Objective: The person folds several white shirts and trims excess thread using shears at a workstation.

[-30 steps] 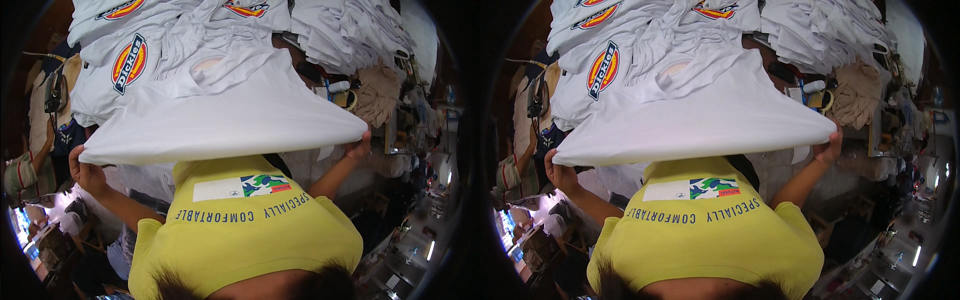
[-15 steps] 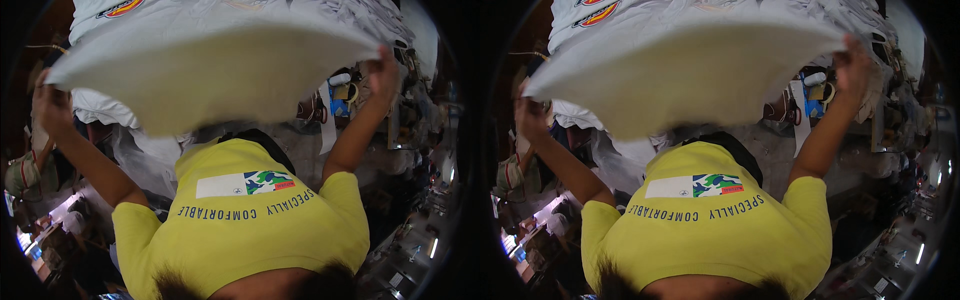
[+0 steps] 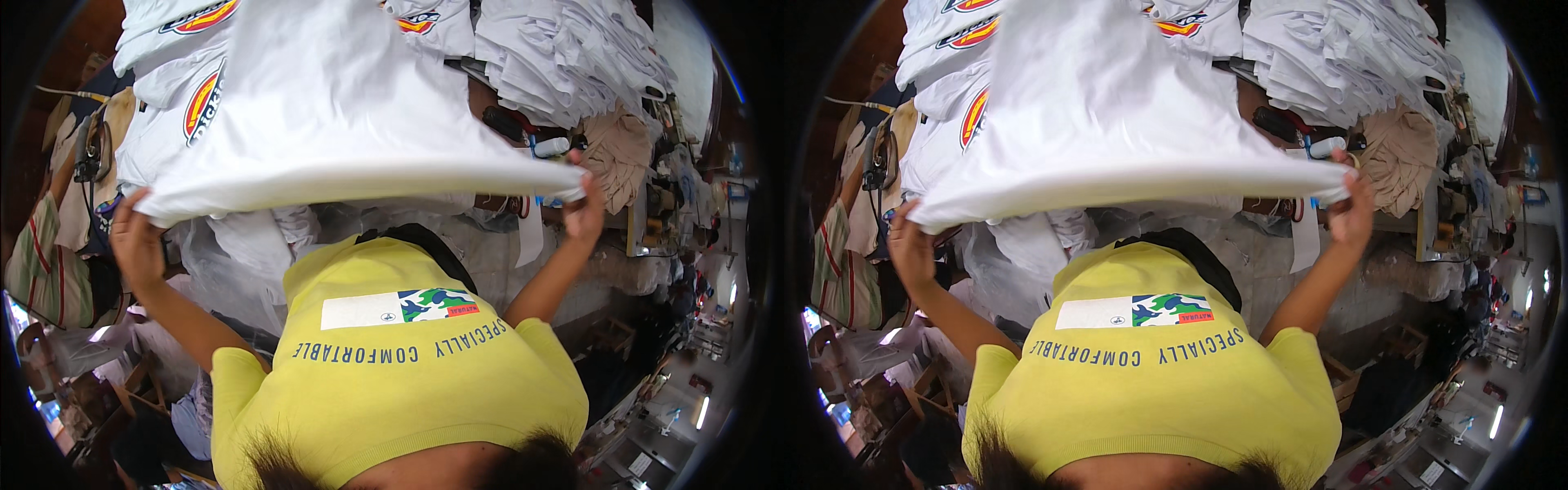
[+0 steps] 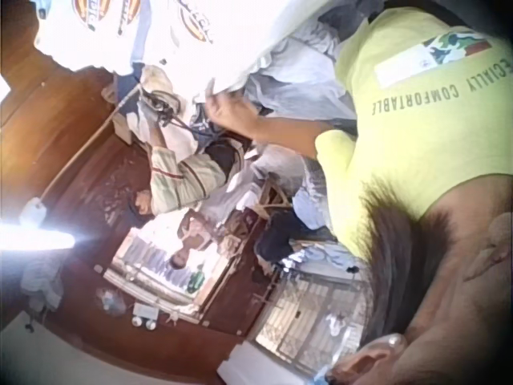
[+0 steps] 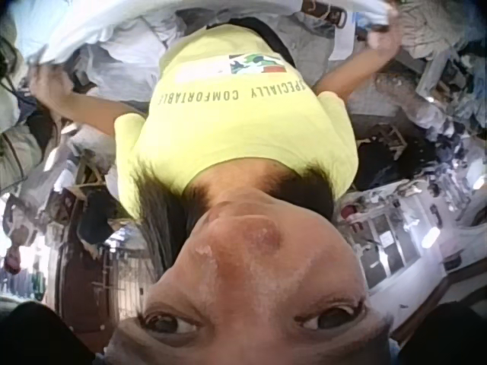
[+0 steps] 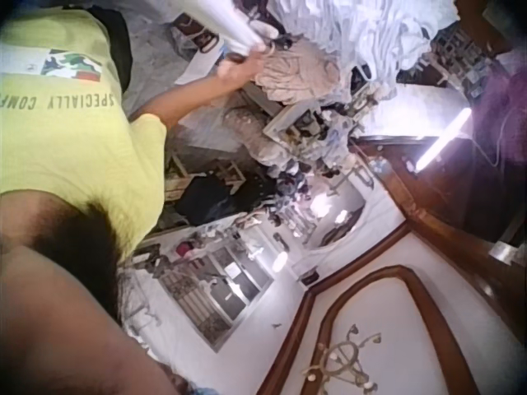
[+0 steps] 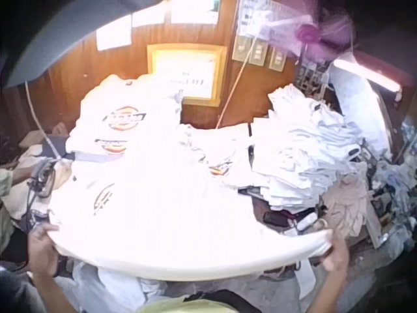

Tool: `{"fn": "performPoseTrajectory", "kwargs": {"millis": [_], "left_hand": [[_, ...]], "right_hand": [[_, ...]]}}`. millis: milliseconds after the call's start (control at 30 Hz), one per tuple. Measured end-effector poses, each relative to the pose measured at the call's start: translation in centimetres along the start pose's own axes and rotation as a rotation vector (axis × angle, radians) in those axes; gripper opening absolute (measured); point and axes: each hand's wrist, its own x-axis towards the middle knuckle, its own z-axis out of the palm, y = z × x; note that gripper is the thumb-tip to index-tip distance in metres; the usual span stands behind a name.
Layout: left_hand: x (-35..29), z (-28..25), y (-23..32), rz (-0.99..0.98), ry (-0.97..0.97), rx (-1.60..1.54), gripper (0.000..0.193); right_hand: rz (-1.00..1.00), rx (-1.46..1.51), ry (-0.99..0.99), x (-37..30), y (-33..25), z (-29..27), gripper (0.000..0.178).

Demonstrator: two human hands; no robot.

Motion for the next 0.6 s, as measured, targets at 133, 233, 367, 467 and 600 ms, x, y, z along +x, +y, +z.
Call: {"fn": "performPoseTrajectory", "kwargs": {"millis": [133,233,367,467,600], "left_hand": [[-3.9,0.9,-4.8,-0.341,0.003,0.138,0.019],[-5.9,0.0,-4.5,-0.306,0.023,0.127,0.017],[-6.1,-0.1,-0.7,0.017,-0.025,0.084,0.014],[-6.2,-0.5,1.0,0.090,-0.014,0.234,0.012],[-6.5,-0.1,2.5,0.309,-0.142,0.428,0.015]], "right_hand": [[0.218,0.028,-0.091,-3.5,5.1,-4.2,0.015],[0.121,0.034,-0.107,-5.1,4.7,-5.2,0.017],[-0.102,0.152,-0.228,-4.7,2.5,-5.7,0.021],[-0.134,0.090,-0.230,-4.8,1.1,-5.7,0.025],[-0.138,0.126,-0.313,-5.7,0.7,-6.3,0.028]]}}
